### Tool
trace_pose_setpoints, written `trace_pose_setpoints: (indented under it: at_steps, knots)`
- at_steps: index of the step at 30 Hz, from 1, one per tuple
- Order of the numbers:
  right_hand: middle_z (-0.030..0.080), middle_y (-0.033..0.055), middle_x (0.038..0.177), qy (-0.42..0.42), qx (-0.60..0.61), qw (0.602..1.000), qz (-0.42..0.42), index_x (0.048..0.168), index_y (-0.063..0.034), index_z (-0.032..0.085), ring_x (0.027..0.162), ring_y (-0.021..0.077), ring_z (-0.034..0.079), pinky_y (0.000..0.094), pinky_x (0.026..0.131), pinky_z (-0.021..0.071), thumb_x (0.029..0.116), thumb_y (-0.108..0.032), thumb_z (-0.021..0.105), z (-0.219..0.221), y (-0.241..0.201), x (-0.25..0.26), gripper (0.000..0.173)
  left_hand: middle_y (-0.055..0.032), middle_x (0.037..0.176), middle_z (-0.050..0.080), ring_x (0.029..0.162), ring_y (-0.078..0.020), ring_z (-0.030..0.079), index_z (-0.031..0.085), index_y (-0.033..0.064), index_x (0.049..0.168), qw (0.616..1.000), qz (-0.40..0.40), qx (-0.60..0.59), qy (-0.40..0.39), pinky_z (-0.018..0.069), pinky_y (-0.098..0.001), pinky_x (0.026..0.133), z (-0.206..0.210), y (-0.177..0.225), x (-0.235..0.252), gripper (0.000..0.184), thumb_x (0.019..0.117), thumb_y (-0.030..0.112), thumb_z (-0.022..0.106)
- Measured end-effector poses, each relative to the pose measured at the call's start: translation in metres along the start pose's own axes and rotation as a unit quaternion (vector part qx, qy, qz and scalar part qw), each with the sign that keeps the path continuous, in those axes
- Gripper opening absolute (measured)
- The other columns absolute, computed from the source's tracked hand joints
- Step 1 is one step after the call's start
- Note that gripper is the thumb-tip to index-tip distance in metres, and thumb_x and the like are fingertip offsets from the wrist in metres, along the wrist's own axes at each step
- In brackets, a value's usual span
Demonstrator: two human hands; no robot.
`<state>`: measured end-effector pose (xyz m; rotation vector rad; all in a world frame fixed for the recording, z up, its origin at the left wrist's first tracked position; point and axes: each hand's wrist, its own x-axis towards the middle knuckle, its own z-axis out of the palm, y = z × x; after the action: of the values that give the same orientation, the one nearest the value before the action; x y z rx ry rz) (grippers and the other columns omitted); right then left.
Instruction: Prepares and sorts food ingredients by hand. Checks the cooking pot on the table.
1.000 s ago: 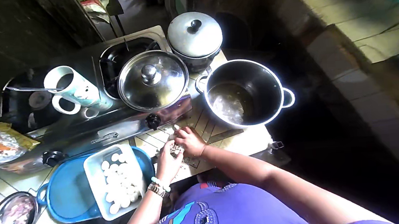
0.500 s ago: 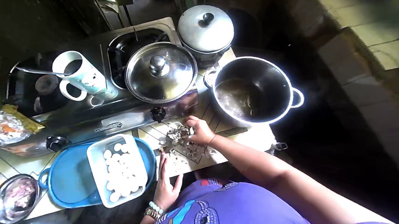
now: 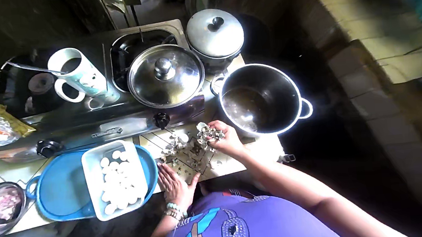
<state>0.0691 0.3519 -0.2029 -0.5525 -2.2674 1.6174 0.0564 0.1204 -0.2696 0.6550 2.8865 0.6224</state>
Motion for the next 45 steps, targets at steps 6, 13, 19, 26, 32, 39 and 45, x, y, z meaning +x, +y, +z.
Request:
trace_pose_setpoints:
  at_steps: [6,13,19,26,32,39,45]
  knots:
    - [0.069,0.0094,0.113,0.003,0.032,0.999,0.027,0.094,0.0018,0.071,0.101,0.0068,0.064,0.0261,0.09,0.0537,0.0799,-0.014,0.075,-0.011,-0.003,-0.01,0.021,-0.0452,0.159,0.003,0.151,-0.0584,0.002,0.01,-0.0207,0.153,0.994,0.032,-0.059,-0.081,0.0024,-0.0576,0.126,0.005,0.042,0.049,0.132,0.079,0.072,0.068]
    - [0.069,0.0074,0.112,-0.003,0.082,0.996,0.029,0.097,0.0014,0.071,0.099,0.0037,0.064,0.023,0.088,0.0541,0.0802,-0.014,0.075,-0.02,-0.009,-0.019,0.023,-0.0428,0.157,0.02,0.148,-0.0588,0.018,0.03,-0.0193,0.149,0.98,0.021,-0.193,0.044,0.0153,-0.0619,0.123,0.001,0.023,0.095,0.086,0.097,0.043,0.059]
    - [0.067,0.0099,0.117,-0.013,0.086,0.996,0.02,0.096,0.0041,0.07,0.105,0.0038,0.062,0.0213,0.091,0.0515,0.0808,-0.014,0.074,-0.034,-0.02,-0.033,0.024,-0.0358,0.157,0.031,0.151,-0.0477,0.023,0.029,-0.0141,0.153,0.976,0.13,-0.121,-0.123,0.0106,-0.0533,0.126,-0.009,-0.002,0.132,0.085,0.0999,0.05,0.049]
    - [0.067,0.0109,0.118,0.019,0.087,0.996,0.015,0.097,0.0052,0.07,0.106,0.0033,0.062,0.0206,0.092,0.0513,0.0804,-0.013,0.073,-0.047,-0.017,-0.047,0.025,-0.0285,0.158,0.036,0.153,-0.0422,0.023,0.039,-0.0084,0.151,0.932,0.225,-0.105,-0.262,0.0131,-0.0504,0.127,-0.012,0.027,0.12,0.083,0.0946,0.046,0.065]
    - [0.068,0.0085,0.115,0.045,0.108,0.993,-0.003,0.097,0.0041,0.07,0.106,0.0024,0.062,0.0197,0.092,0.0512,0.0804,-0.013,0.075,-0.051,-0.011,-0.06,0.024,-0.0367,0.156,0.033,0.147,-0.0561,0.027,0.044,-0.0078,0.149,0.966,0.241,0.018,-0.094,0.0148,-0.0733,0.117,0.01,0.054,0.052,0.133,0.0566,0.084,0.073]
    - [0.067,0.0091,0.115,0.06,0.111,0.992,0.011,0.098,0.0044,0.069,0.103,0.0026,0.062,0.0197,0.09,0.0518,0.0816,-0.013,0.074,-0.04,-0.012,-0.07,0.024,-0.0293,0.161,0.03,0.151,-0.0554,0.012,0.054,0.0176,0.15,0.957,0.227,0.052,-0.173,-0.0025,-0.0793,0.113,-0.002,0.092,0.071,0.066,0.0918,0.047,0.065]
    - [0.069,0.0099,0.112,0.146,0.09,0.984,0.039,0.104,0.0054,0.07,0.098,0.0027,0.063,0.0204,0.087,0.0526,0.0814,-0.012,0.074,-0.028,-0.024,-0.087,0.029,-0.0172,0.16,0.041,0.153,-0.0489,0.015,0.058,0.0159,0.146,0.915,0.258,0.166,-0.261,-0.0045,-0.0788,0.114,-0.013,0.089,0.1,0.044,0.1036,0.017,0.047]
